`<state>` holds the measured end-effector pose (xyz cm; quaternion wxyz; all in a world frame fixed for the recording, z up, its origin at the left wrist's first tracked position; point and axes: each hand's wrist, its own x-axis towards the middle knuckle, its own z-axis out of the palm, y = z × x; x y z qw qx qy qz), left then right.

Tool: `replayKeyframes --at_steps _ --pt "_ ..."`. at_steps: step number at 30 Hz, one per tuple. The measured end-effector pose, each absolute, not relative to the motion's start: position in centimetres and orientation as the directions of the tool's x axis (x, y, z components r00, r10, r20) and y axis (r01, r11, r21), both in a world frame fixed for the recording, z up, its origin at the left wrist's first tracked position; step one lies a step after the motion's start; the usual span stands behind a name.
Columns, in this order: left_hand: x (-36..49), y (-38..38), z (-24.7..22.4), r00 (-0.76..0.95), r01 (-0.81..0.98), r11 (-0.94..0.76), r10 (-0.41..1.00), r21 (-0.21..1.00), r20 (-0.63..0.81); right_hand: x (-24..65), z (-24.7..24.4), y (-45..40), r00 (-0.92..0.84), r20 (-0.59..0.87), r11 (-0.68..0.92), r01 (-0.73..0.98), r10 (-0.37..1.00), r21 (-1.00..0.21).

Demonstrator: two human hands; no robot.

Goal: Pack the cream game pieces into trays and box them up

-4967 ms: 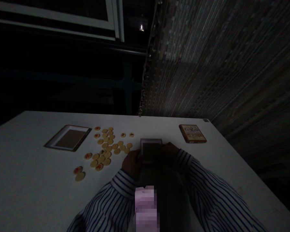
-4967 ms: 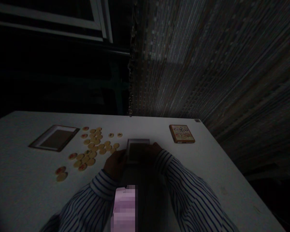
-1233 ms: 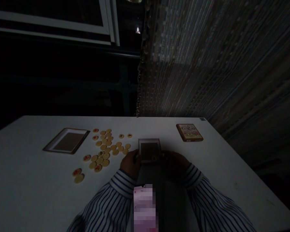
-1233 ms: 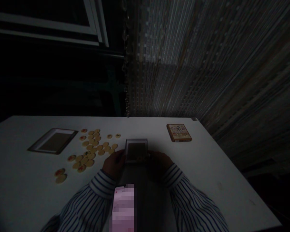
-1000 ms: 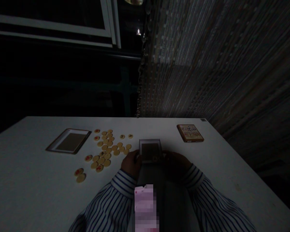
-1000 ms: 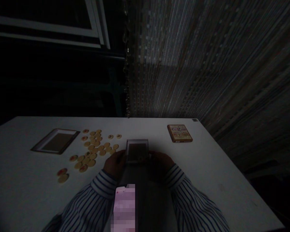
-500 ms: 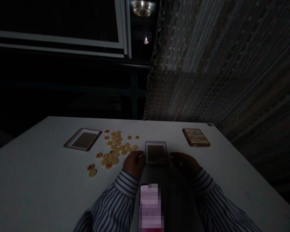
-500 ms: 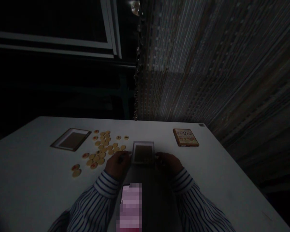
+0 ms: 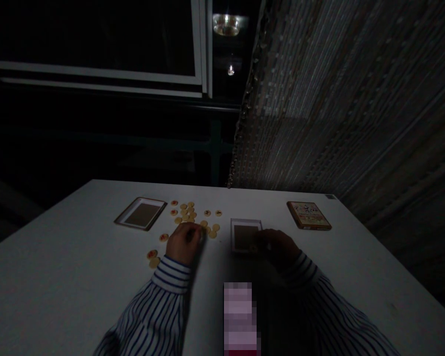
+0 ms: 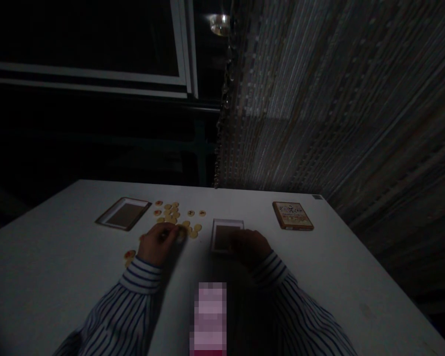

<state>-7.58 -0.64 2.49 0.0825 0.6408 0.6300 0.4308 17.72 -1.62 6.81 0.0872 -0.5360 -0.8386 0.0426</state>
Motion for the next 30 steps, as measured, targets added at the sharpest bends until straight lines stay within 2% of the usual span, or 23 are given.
replayKeyframes --at_steps 2,4,10,15,20,30 --pt "-7.8 0.0 2.7 -0.163 0.754 -0.183 0.879 0.631 0.449 16.6 7.6 -1.2 -0.441 0.02 0.44 0.892 0.897 -0.102" --pt "-7.9 0.5 2.6 -0.145 0.769 -0.184 0.882 0.612 0.448 15.6 8.1 -0.7 -0.439 -0.002 0.439 0.898 0.898 -0.043" --pt "-8.1 1.1 0.5 -0.003 0.819 -0.248 0.9 0.518 0.436 13.5 7.3 1.5 -0.517 -0.121 0.527 0.848 0.847 0.063" --pt "-8.3 1.0 -0.7 0.061 0.848 -0.278 0.897 0.451 0.437 11.5 6.2 3.1 -0.607 -0.141 0.618 0.784 0.782 0.056" --pt "-8.5 0.9 -0.7 0.074 0.861 -0.276 0.899 0.427 0.431 9.3 5.3 4.2 -0.626 -0.207 0.654 0.749 0.752 0.112" --pt "-8.6 0.8 -0.5 0.055 0.865 -0.247 0.912 0.437 0.407 6.6 3.7 4.6 -0.595 -0.208 0.625 0.77 0.776 0.13"
